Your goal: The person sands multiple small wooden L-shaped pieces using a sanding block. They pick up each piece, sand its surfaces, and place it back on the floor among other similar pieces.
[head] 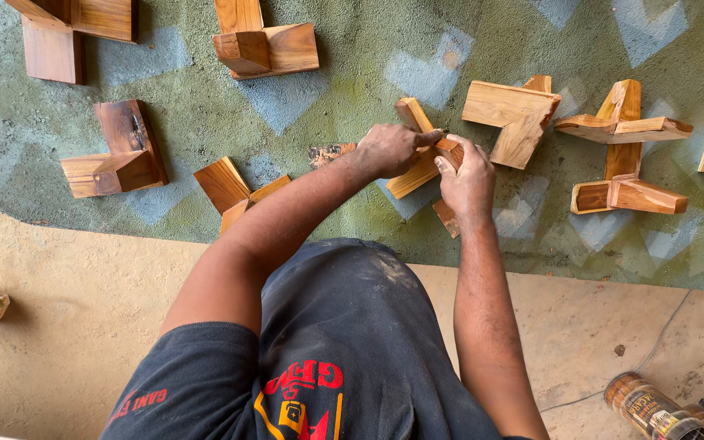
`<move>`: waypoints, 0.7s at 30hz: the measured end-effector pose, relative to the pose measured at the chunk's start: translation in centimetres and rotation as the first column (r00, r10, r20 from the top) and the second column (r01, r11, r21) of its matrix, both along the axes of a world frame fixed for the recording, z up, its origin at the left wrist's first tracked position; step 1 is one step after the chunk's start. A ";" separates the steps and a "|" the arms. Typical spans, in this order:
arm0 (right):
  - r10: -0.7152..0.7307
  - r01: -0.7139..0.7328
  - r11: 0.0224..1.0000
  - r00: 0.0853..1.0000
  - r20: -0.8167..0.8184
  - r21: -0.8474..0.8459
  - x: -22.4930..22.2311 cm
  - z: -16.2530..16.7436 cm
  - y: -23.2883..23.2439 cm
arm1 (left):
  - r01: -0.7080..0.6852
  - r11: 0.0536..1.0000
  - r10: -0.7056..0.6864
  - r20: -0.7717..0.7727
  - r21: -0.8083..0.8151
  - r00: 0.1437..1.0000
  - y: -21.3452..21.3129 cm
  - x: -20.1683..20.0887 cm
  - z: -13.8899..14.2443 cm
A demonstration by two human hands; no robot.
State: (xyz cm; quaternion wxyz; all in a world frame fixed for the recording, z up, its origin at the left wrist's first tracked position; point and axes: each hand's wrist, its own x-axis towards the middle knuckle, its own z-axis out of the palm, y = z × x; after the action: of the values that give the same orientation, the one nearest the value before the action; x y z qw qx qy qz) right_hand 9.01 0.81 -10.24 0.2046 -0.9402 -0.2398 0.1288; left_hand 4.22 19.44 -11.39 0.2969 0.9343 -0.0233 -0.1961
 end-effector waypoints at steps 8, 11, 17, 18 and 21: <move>0.002 -0.005 0.998 0.999 0.040 0.066 -0.4 -0.1 -0.1 | 0.024 0.999 -0.022 0.083 -0.026 0.996 2.0 -2.7 -0.4; 0.026 -0.029 0.997 0.999 0.043 0.076 -0.2 -0.1 -0.2 | -0.020 0.999 0.020 -0.002 -0.047 1.000 1.8 -1.1 0.2; -0.009 -0.001 0.992 0.997 0.073 0.126 -0.4 -0.2 -0.6 | -0.002 0.997 -0.004 -0.086 -0.072 0.996 0.7 -0.9 0.2; -0.006 -0.005 0.990 0.997 0.081 0.138 -0.6 -0.2 -0.7 | -0.001 0.996 -0.006 -0.081 -0.091 0.997 1.0 -1.7 -0.1; -0.013 0.001 0.989 0.997 0.075 0.151 -1.0 -0.1 -1.0 | 0.116 0.993 -0.115 -0.031 0.020 0.993 1.7 -3.4 -0.8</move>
State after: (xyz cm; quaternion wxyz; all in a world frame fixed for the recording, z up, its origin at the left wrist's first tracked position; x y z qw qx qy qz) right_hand 7.99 -0.23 -10.38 0.2664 -0.9271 -0.2532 0.0738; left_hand 0.83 21.19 -12.14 0.2753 0.9315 -0.0707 -0.2269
